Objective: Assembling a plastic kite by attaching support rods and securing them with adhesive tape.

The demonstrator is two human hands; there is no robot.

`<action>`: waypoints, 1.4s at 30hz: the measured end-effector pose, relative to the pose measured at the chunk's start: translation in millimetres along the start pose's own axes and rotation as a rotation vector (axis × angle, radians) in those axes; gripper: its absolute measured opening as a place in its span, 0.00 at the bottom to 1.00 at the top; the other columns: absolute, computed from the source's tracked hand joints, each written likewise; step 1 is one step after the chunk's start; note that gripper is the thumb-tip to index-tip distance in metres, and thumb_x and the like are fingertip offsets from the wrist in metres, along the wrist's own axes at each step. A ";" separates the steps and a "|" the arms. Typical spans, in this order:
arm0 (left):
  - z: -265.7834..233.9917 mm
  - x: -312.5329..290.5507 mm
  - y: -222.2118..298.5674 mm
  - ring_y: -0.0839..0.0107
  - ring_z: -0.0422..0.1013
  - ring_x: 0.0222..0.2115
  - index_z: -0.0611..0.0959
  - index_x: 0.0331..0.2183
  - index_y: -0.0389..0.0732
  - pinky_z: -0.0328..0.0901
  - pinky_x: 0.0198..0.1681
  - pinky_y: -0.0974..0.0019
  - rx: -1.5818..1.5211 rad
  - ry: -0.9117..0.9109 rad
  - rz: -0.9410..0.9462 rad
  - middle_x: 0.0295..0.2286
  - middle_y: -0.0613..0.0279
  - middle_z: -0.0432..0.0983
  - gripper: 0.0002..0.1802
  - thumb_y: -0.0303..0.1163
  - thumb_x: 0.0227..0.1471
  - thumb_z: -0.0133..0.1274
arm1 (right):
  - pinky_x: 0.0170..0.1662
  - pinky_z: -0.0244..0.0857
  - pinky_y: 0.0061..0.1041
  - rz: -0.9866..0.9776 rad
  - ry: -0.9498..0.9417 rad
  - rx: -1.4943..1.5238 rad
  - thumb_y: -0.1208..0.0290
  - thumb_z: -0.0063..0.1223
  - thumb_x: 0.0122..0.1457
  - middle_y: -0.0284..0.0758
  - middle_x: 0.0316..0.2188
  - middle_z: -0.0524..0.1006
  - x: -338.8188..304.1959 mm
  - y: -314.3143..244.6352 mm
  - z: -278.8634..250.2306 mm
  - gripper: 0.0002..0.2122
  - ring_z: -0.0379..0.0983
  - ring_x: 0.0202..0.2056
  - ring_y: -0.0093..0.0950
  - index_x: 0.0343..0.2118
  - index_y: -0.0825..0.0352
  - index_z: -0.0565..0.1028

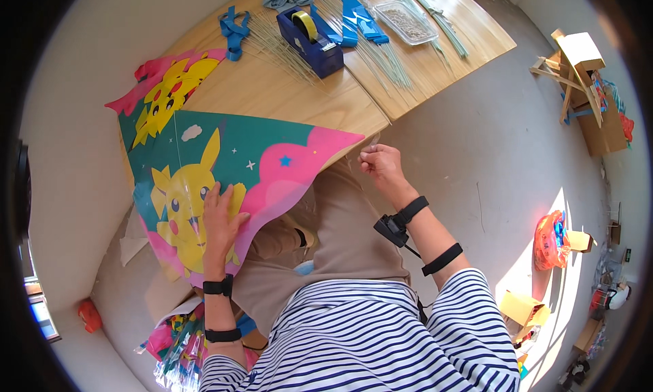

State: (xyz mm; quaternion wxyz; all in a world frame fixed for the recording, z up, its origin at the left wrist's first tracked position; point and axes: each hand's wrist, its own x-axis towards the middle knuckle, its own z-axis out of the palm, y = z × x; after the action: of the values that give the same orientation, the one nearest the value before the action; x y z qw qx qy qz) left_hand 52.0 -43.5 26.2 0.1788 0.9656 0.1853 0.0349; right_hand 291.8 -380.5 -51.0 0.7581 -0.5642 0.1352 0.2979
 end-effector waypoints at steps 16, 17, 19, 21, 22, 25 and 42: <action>-2.1 1.9 -2.1 0.45 0.50 0.65 0.73 0.60 0.45 0.50 0.64 0.43 -0.019 -0.029 -0.029 0.64 0.51 0.56 0.42 0.39 0.42 0.69 | 0.40 0.72 0.41 -0.413 0.536 -1.978 0.80 0.52 0.49 0.42 0.35 0.77 -27.9 -55.0 -142.0 0.06 0.75 0.38 0.45 0.29 0.66 0.80; -2.3 1.9 -2.4 0.45 0.50 0.65 0.73 0.60 0.46 0.50 0.64 0.43 -0.021 -0.027 -0.024 0.64 0.51 0.56 0.42 0.39 0.42 0.69 | 0.39 0.72 0.42 -0.521 0.582 -1.908 0.80 0.52 0.49 0.41 0.34 0.77 -17.3 -59.6 -135.2 0.05 0.75 0.38 0.45 0.28 0.65 0.79; -2.7 1.6 -2.5 0.45 0.50 0.65 0.73 0.60 0.46 0.50 0.64 0.42 -0.015 -0.030 -0.019 0.64 0.51 0.56 0.43 0.39 0.41 0.69 | 0.38 0.71 0.42 -0.764 0.582 -1.721 0.79 0.52 0.51 0.41 0.33 0.77 -6.5 -74.7 -96.0 0.04 0.75 0.38 0.44 0.26 0.65 0.78; -2.0 0.9 -3.7 0.44 0.49 0.66 0.73 0.60 0.46 0.50 0.64 0.41 -0.004 -0.035 -0.041 0.64 0.51 0.56 0.43 0.39 0.41 0.69 | 0.39 0.71 0.41 -0.844 0.443 -1.505 0.75 0.53 0.53 0.41 0.35 0.78 -3.1 -96.8 -24.9 0.02 0.76 0.38 0.44 0.27 0.65 0.78; -1.2 0.7 -3.8 0.44 0.49 0.66 0.73 0.60 0.46 0.50 0.64 0.41 -0.001 -0.033 -0.046 0.64 0.51 0.56 0.43 0.39 0.41 0.69 | 0.40 0.71 0.40 -0.793 0.352 -1.402 0.73 0.54 0.53 0.41 0.36 0.78 6.2 -103.1 3.4 0.03 0.77 0.38 0.43 0.28 0.65 0.78; -0.1 -1.6 -4.8 0.44 0.49 0.66 0.73 0.60 0.47 0.50 0.63 0.40 0.003 -0.014 -0.039 0.64 0.52 0.56 0.44 0.40 0.41 0.69 | 0.40 0.71 0.39 -0.888 0.223 -1.358 0.69 0.56 0.53 0.41 0.33 0.80 51.7 -92.2 74.1 0.05 0.77 0.36 0.44 0.29 0.65 0.78; 4.4 -2.9 -4.6 0.46 0.50 0.66 0.73 0.60 0.49 0.49 0.62 0.36 0.032 0.018 -0.038 0.64 0.54 0.57 0.43 0.42 0.41 0.69 | 0.38 0.69 0.42 -0.784 -0.014 -1.549 0.77 0.49 0.51 0.47 0.30 0.79 60.8 -81.9 76.9 0.04 0.76 0.36 0.48 0.26 0.69 0.75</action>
State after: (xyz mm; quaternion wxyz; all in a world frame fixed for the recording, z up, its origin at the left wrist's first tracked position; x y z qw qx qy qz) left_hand 48.3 -42.1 20.4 0.1623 0.9644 0.2055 0.0373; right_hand 379.0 -305.5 4.7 0.2092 -0.9255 -0.3146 0.0267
